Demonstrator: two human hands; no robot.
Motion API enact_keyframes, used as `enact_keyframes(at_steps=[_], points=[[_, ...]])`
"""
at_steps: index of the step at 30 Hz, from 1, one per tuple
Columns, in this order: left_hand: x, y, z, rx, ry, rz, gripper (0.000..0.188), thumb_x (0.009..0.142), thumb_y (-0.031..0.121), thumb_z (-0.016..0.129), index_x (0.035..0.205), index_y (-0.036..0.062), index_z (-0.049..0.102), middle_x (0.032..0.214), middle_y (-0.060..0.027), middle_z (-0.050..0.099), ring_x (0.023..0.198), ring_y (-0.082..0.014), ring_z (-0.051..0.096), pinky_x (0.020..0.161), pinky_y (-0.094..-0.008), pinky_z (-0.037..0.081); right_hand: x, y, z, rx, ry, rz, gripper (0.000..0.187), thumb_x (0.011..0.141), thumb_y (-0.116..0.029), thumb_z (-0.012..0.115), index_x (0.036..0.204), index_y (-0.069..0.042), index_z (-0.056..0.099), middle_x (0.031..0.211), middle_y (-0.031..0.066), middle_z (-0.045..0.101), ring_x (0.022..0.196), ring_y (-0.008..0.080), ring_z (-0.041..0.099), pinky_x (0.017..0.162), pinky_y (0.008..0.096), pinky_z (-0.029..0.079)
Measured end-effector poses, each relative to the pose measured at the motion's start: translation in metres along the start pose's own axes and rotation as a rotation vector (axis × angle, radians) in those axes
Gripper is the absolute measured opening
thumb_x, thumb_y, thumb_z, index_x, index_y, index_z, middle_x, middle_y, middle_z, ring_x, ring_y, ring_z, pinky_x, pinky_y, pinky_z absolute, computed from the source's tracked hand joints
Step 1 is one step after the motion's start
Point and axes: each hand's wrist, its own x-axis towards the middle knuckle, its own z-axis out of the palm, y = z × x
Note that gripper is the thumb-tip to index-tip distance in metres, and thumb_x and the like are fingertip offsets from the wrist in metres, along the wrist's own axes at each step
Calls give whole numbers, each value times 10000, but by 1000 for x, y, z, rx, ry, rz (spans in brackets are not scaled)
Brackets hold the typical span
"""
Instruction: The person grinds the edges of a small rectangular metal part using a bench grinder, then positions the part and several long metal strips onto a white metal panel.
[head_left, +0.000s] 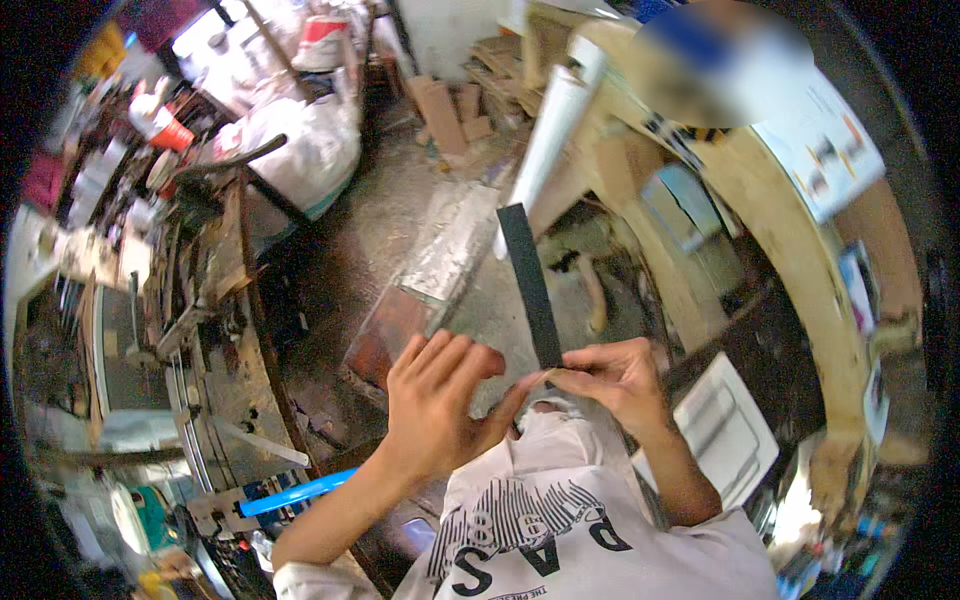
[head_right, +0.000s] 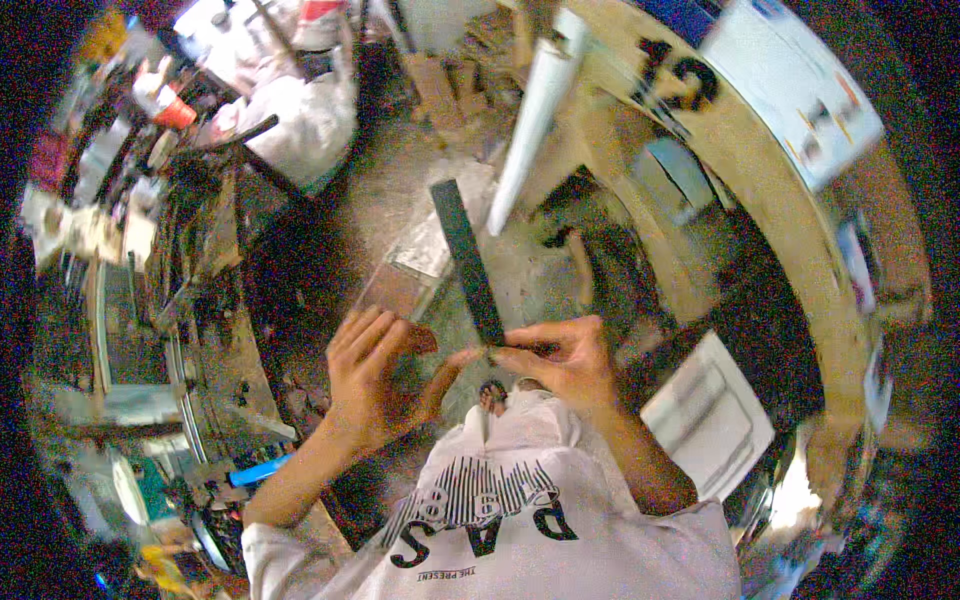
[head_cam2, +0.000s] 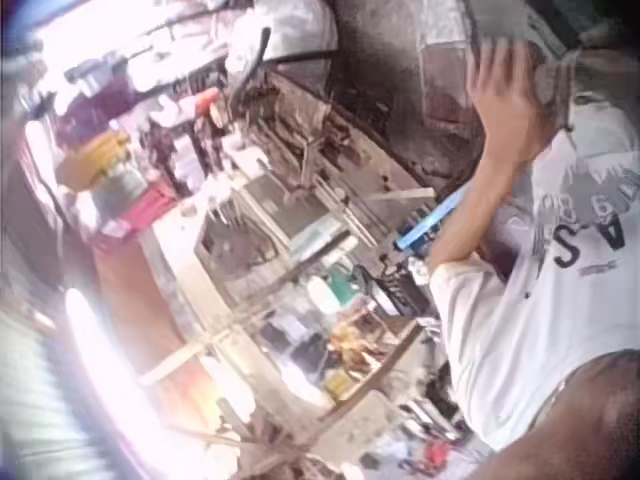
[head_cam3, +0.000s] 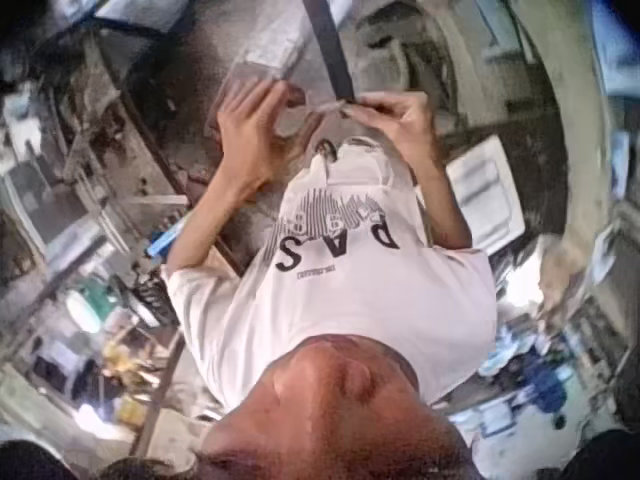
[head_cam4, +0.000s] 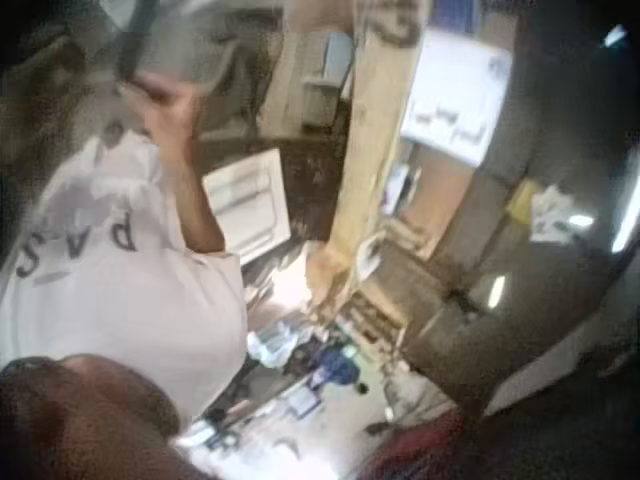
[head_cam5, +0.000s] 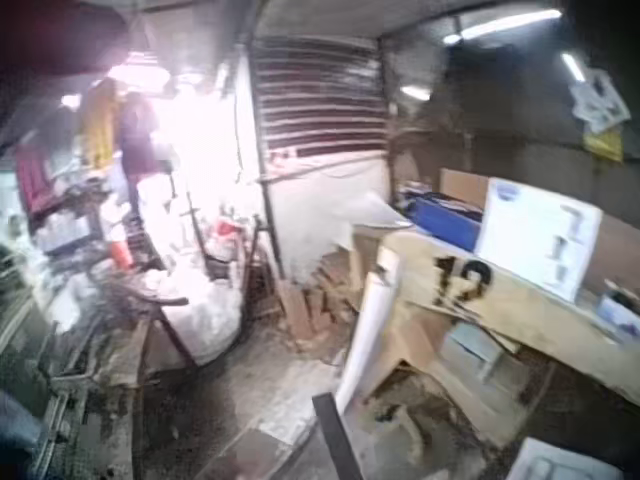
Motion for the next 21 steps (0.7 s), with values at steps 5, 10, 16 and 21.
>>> enact_keyframes(at_steps=[5,10,16,21], points=[[-17,-68,-44,-795,125,-792,290,816,43,772,1077,-30,669,932,-97,727,786,-119,678,654,-262,538,103,-56,111,393,-247,-58,182,783,-81,810,906,40,755,773,81,701,674,116,642,604,222,490],[27,-161,-68,-776,395,-933,266,755,7,813,987,-51,696,876,-105,721,702,-138,674,615,-273,564,222,-94,151,221,-419,-26,176,794,-47,791,954,18,757,774,77,694,696,111,622,619,239,481],[64,-268,-80,-718,784,-1147,191,805,68,788,952,-29,717,858,-99,701,672,-144,664,597,-277,552,363,-134,204,150,-714,-168,176,852,-27,724,1015,38,734,901,94,703,794,108,625,694,237,491],[64,-365,-119,-491,1056,-1286,210,884,148,733,1025,-8,727,848,-73,707,681,-104,636,636,-244,516,479,-153,225,-127,-739,-247,172,870,-10,702,1030,49,724,888,82,711,781,92,620,705,224,485]])
